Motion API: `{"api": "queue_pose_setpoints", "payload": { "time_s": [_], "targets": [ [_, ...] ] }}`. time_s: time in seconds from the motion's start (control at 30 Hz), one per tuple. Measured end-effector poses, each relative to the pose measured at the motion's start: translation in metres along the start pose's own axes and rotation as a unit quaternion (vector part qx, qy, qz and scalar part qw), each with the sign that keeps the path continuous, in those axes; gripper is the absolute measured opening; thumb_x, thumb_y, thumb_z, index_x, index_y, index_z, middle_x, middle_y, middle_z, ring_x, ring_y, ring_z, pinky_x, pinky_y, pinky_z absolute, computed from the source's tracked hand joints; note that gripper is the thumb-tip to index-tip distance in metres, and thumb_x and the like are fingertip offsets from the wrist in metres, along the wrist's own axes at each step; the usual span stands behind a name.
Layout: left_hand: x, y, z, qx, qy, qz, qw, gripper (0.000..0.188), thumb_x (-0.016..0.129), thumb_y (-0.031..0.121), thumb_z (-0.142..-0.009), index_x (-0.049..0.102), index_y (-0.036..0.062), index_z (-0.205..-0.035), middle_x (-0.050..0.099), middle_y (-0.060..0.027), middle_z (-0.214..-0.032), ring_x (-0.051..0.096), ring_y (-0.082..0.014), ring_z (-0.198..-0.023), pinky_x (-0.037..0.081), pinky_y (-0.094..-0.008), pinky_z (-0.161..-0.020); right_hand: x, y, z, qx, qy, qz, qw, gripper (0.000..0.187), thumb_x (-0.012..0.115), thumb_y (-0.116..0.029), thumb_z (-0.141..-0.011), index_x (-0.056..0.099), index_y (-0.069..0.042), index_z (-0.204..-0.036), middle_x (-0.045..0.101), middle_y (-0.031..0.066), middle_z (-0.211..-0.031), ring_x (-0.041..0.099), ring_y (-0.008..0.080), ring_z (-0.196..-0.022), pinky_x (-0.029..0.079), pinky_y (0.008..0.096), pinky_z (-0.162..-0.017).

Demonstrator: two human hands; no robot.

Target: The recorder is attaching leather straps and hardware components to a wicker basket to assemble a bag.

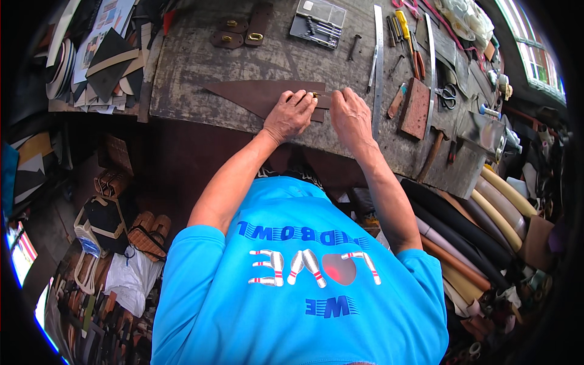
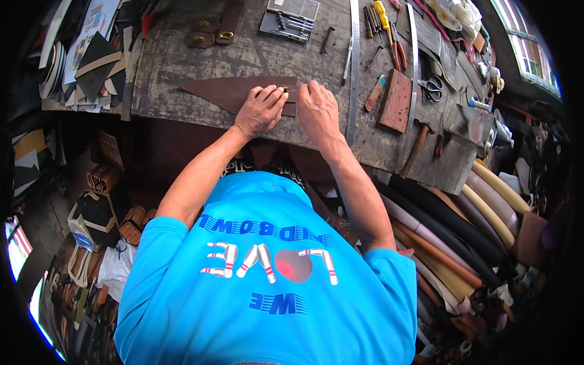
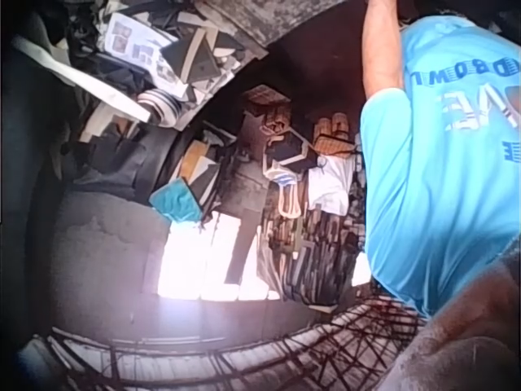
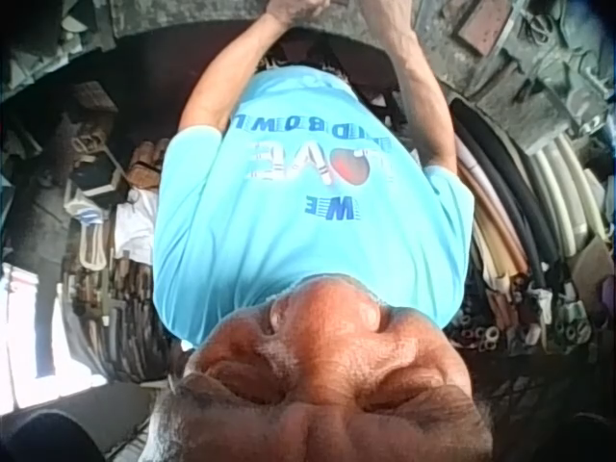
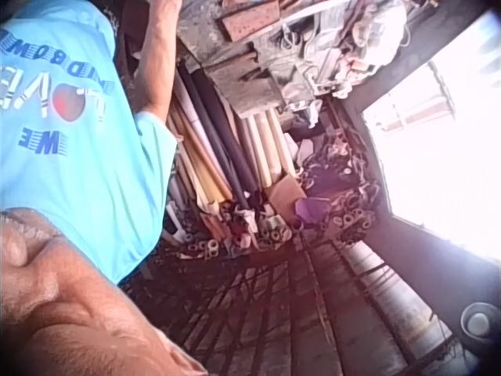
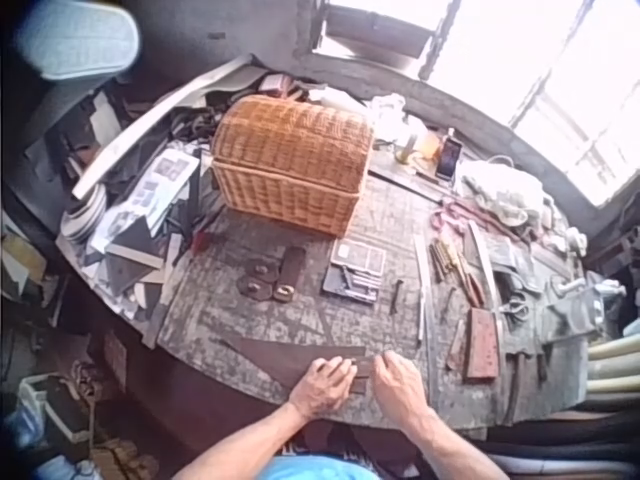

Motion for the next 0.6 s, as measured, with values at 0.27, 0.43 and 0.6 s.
{"api": "queue_pose_setpoints", "payload": {
  "time_s": [0.27,0.43,0.6],
  "targets": [
    [0.001,0.000,0.001,-0.002,0.002,0.007,1.000,0.049,0.069,0.020,-0.082,0.060,0.0060,-0.128,0.056,-0.0078,-0.131,0.050,-0.0244,-0.125,0.040,-0.0443,-0.104,0.001,-0.014,-0.024,-0.136,-0.059,0.043,0.988,0.012,0.064,-0.009,-0.081,0.063,-0.004,-0.092,0.060,0.0094,-0.092,0.063,0.0250,-0.092,0.050,0.0376,-0.081],
    [0.000,0.000,0.001,-0.005,0.000,0.015,1.000,0.050,0.069,0.020,-0.082,0.058,0.0066,-0.129,0.055,-0.0078,-0.130,0.050,-0.0251,-0.125,0.040,-0.0444,-0.103,0.012,-0.007,-0.013,-0.178,-0.053,0.060,0.981,0.017,0.064,-0.010,-0.081,0.063,-0.003,-0.097,0.058,0.0075,-0.092,0.062,0.0227,-0.092,0.050,0.0362,-0.082],
    [-0.001,0.000,0.001,-0.005,0.000,0.012,1.000,0.050,0.069,0.020,-0.082,0.057,0.0069,-0.129,0.055,-0.0081,-0.130,0.050,-0.0256,-0.125,0.040,-0.0447,-0.103,0.006,-0.009,-0.010,-0.195,-0.020,0.044,0.980,0.021,0.064,-0.010,-0.081,0.064,-0.003,-0.101,0.056,0.0060,-0.092,0.060,0.0216,-0.091,0.050,0.0349,-0.082]
  ]
}}
Point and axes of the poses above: each hand's wrist, its own z-axis away from the middle knuckle, its own x-axis out of the palm, y = z × x, the point moved 7 cm from there along -z, towards the middle knuckle
